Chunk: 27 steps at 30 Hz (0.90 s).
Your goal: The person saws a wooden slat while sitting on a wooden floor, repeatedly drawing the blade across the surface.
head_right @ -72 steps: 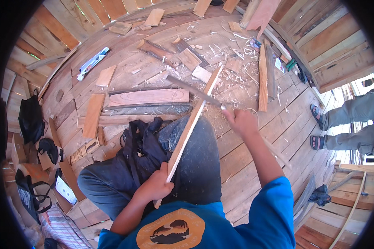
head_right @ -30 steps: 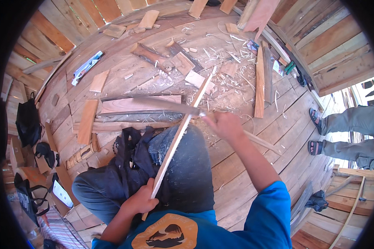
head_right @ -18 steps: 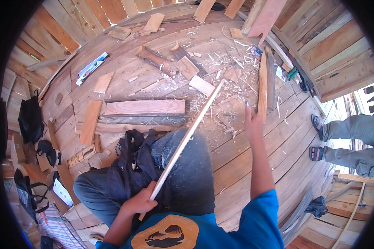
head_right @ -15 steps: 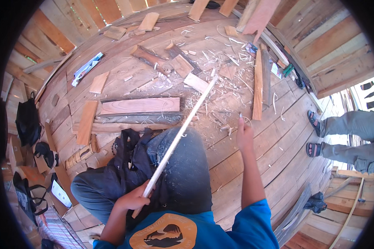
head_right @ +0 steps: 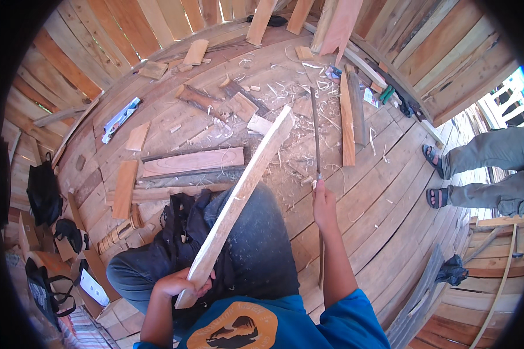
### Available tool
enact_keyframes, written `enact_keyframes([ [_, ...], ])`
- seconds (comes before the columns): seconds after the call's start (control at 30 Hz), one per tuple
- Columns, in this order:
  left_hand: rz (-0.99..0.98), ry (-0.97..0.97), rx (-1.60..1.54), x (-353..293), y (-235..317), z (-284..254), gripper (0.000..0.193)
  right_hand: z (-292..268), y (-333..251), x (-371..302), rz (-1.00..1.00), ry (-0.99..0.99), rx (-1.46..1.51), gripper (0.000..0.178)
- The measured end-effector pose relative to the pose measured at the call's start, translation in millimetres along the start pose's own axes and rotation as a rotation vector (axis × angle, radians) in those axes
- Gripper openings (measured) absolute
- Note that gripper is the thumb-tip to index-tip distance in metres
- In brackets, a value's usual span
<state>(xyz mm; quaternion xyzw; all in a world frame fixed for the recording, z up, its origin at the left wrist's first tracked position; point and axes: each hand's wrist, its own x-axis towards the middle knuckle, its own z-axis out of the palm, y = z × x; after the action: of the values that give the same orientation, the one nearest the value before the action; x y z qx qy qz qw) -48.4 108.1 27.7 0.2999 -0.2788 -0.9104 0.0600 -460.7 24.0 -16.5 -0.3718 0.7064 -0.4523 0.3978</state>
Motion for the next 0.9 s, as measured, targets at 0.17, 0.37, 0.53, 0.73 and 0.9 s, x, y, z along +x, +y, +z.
enact_keyframes([
  [0.17, -0.086, 0.004, 0.007, -28.2, 9.8, 1.7, 0.057, -0.6, -28.7, -14.8, 0.198, -0.159, 0.228, 0.057],
  [0.37, -0.140, 0.267, 0.582, -62.5, 13.1, 6.0, 0.043, -12.0, -64.0, -29.3, 0.431, -0.451, 0.438, 0.062],
  [0.53, -0.167, 0.368, 0.637, -71.6, 9.5, 15.7, 0.041, -22.3, -54.5, -32.4, 0.409, -0.428, 0.238, 0.059],
  [0.73, -0.159, 0.383, 0.629, -71.4, 5.7, 11.7, 0.042, -31.8, -31.9, -25.9, 0.249, -0.343, 0.121, 0.048],
  [0.9, -0.179, 0.369, 0.599, -70.6, 8.5, 12.8, 0.043, -28.5, -34.4, -26.7, 0.308, -0.250, 0.089, 0.045],
])
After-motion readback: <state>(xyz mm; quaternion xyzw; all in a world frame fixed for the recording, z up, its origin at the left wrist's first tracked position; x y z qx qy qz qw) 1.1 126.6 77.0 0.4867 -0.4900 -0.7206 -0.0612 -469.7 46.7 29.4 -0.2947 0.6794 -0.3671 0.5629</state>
